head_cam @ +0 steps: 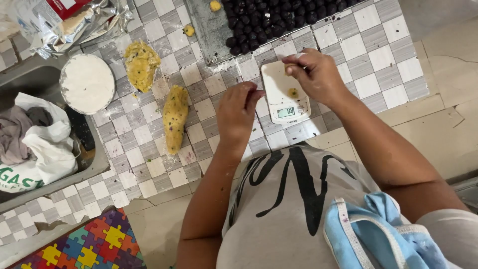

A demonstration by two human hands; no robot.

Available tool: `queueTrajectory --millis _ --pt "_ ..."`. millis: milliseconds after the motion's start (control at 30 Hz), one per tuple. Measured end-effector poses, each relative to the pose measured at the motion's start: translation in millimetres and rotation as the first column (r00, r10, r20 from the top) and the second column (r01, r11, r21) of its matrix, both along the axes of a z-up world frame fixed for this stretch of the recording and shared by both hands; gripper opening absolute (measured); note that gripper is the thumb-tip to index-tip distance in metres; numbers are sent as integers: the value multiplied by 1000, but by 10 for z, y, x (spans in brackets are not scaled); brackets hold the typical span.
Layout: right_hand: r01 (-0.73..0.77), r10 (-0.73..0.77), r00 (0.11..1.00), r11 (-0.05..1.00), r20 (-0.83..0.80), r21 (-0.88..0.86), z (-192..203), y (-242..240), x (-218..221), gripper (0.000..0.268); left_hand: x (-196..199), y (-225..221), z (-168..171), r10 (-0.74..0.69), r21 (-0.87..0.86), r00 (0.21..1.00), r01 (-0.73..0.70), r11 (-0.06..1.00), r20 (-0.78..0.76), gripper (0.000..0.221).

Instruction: Kneading yellow dough on a tiled counter, weighing portions on a digital scale, and rolling them into small balls.

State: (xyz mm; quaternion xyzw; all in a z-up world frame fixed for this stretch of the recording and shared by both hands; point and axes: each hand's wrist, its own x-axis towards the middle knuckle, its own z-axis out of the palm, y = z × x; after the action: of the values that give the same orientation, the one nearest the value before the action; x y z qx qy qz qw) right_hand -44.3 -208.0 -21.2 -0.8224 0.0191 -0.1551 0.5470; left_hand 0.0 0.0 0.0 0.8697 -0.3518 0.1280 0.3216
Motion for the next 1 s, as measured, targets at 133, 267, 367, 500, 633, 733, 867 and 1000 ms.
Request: queueTrajectory --millis 133,267,367,500,633,733,867,1000 --pt "-61 22 996 857 -81 -512 -329 -57 16 8 -49 90 -172 39 -152 980 -69 986 -194 13" --pt "-49 -89 987 634 -135 -772 -432 -41 -271 29 -137 193 -195 47 -265 887 -188 946 -459 13" --pt "-99 -60 981 667 -185 -738 -704 13 -365 24 -179 157 -344 -58 -391 725 -299 871 -686 20" --pt "-2 -98 967 920 -236 -391 -342 -83 -372 15 -212 69 -185 -205 -528 646 -356 771 -735 20" --pt "164 -144 983 968 -114 191 169 -141 -421 10 -162 10 -194 -305 -619 608 -408 671 -733 15" --pt "255 -169 961 844 -217 473 242 -145 -504 15 -176 -5 -255 -333 -618 561 -456 640 -758 12" --pt "320 -183 940 760 -287 566 11 -188 -597 37 -154 -87 -203 -370 -625 561 -372 686 -740 14" --pt "342 -157 928 720 -337 604 201 40 -556 34 -204 -273 -42 -378 -616 587 -276 738 -716 13"
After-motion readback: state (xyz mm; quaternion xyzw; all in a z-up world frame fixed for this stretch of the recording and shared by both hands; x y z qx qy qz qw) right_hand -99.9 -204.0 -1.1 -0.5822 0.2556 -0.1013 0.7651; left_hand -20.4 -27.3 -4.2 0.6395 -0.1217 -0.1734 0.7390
